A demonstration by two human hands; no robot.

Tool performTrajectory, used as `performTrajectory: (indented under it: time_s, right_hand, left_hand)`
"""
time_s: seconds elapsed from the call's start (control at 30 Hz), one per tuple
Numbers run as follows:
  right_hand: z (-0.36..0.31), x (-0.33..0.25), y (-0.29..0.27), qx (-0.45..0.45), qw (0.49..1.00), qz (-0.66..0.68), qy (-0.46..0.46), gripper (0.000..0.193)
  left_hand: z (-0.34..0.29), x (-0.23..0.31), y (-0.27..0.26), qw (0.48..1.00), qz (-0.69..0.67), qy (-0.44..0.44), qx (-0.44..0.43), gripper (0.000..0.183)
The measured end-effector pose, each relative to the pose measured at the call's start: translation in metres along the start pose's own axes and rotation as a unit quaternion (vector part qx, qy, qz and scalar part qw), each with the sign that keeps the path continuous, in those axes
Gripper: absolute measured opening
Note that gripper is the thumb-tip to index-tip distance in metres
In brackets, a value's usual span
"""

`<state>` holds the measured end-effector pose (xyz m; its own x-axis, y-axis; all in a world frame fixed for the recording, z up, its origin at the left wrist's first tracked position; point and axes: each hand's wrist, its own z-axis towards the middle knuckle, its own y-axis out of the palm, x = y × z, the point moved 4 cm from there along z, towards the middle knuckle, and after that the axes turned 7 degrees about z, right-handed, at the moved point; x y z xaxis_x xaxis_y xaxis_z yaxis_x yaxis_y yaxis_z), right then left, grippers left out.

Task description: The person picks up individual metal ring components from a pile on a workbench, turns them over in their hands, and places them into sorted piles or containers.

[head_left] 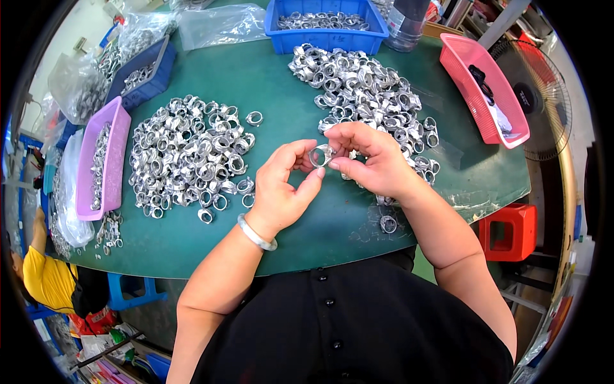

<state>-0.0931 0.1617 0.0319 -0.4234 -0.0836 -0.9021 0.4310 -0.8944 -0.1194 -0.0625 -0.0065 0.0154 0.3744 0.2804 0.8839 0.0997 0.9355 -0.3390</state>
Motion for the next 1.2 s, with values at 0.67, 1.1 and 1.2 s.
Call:
performTrajectory:
  time_s: [0.67, 1.1, 1.2]
  right_hand:
    - [0.001, -0.008, 0.002, -0.004, 0.998, -0.042, -0.039, 0.039]
    - [0.002, -0.011, -0.002, 0.01, 0.998, -0.05, -0.045, 0.031]
    - [0.003, -0.011, -0.002, 0.011, 0.997, -0.06, -0.049, 0.03]
  left_hand:
    - [0.004, 0.005, -0.002, 0.993, 0.032, 0.093, 0.058, 0.041]
    - [0.002, -0.018, 0.003, 0.864, -0.461, -0.187, -0.077, 0.032]
    - [0.003, -0.018, 0.003, 0.831, -0.516, -0.182, -0.098, 0.034]
